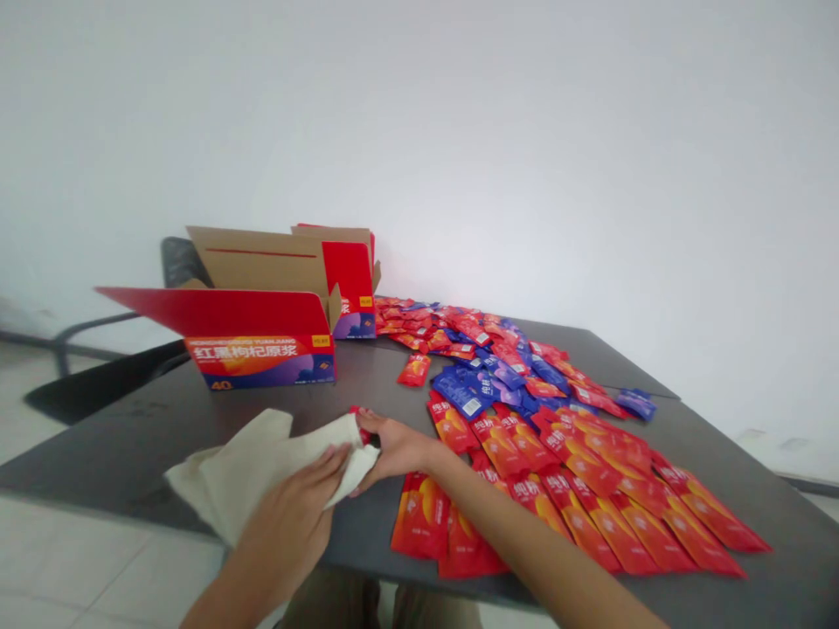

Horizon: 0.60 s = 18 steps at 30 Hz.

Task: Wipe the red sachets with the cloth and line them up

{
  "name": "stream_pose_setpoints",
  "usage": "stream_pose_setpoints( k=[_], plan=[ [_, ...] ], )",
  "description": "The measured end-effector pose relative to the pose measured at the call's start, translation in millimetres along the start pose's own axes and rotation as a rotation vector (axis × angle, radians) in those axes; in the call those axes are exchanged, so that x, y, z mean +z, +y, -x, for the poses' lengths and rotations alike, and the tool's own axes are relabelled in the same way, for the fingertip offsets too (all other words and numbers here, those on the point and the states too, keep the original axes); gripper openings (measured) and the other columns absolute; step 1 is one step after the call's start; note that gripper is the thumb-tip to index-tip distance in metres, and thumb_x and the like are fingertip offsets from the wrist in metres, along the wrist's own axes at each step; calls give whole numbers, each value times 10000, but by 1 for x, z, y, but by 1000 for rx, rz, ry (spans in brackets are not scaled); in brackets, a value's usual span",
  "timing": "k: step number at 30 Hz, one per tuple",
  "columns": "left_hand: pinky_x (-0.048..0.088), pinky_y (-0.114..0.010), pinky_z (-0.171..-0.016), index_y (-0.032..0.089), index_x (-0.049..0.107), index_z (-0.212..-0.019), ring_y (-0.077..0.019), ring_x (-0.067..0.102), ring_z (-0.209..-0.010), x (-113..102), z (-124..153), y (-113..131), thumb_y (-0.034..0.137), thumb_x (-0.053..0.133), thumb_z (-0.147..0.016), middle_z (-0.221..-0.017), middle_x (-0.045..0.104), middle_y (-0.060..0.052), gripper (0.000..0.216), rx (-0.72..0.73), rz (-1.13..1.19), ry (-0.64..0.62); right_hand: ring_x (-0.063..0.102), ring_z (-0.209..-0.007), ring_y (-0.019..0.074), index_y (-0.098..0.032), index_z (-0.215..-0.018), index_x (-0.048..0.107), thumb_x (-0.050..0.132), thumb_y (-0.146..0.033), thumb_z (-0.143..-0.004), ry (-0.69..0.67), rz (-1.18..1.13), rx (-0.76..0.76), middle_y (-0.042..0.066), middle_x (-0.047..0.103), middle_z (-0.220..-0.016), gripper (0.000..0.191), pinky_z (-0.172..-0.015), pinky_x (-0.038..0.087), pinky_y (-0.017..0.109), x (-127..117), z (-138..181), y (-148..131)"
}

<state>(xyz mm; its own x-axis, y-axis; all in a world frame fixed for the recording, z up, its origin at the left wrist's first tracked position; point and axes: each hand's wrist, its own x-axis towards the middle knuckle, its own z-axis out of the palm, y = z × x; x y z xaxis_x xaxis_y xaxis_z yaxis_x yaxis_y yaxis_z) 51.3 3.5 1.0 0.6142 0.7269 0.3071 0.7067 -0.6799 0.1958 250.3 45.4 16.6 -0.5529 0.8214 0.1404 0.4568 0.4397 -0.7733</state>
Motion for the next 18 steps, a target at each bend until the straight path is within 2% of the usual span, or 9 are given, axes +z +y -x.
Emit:
stream_pose_setpoints(
  k=[2,5,7,9,12,14,18],
  plan=[
    [401,-375,-1092,163,555,-1312,-203,488,-1293,-2,-2,0,90,363,-782,-1383,536,-63,568,-26,-6,-16,451,-1309,250,-208,-1271,575,896,-377,-423,-12,-15,-48,69,533,-1378,923,-1153,248,360,-1,0,-2],
    [405,-386,-1088,155,583,-1281,-209,507,-1277,-7,-24,-1,88,355,-781,-1351,567,-83,554,-79,7,-44,432,-1330,206,-266,-1249,592,863,-384,-523,-54,-45,-148,2,571,-1340,784,-1179,179,323,-4,-2,-8],
    [402,-384,-1091,157,605,-1254,-209,507,-1277,-8,-32,-1,73,357,-762,-1340,579,-81,557,-74,13,-45,401,-1357,210,-267,-1243,598,861,-395,-523,-68,-42,-144,-4,558,-1356,777,-1187,158,324,-4,-3,-8],
    [406,-378,-1090,161,601,-1259,-205,508,-1276,-5,-24,-2,62,361,-753,-1341,579,-71,569,-44,6,-21,365,-1383,230,-248,-1270,579,873,-406,-481,-59,-30,-83,24,502,-1416,857,-1188,164,341,-2,-3,-3],
    [419,-356,-1082,180,565,-1303,-198,508,-1276,2,0,-1,65,376,-759,-1359,564,-45,587,1,-3,49,283,-1426,282,-167,-1394,449,897,-411,-384,-47,9,69,136,330,-1527,1131,-1188,172,379,2,-2,7],
    [425,-346,-1078,188,564,-1305,-199,516,-1268,2,6,0,75,385,-768,-1358,566,-39,577,-6,5,75,275,-1428,293,-138,-1421,405,900,-412,-375,-45,22,87,165,314,-1529,1189,-1184,184,388,2,-2,9],
    [421,-377,-1078,193,602,-1259,-210,523,-1262,-6,-22,1,72,377,-759,-1336,587,-49,561,-82,45,14,366,-1384,229,-246,-1290,564,857,-420,-521,-61,-22,-118,27,533,-1390,841,-1195,139,358,-2,-2,-4]
  ],
)
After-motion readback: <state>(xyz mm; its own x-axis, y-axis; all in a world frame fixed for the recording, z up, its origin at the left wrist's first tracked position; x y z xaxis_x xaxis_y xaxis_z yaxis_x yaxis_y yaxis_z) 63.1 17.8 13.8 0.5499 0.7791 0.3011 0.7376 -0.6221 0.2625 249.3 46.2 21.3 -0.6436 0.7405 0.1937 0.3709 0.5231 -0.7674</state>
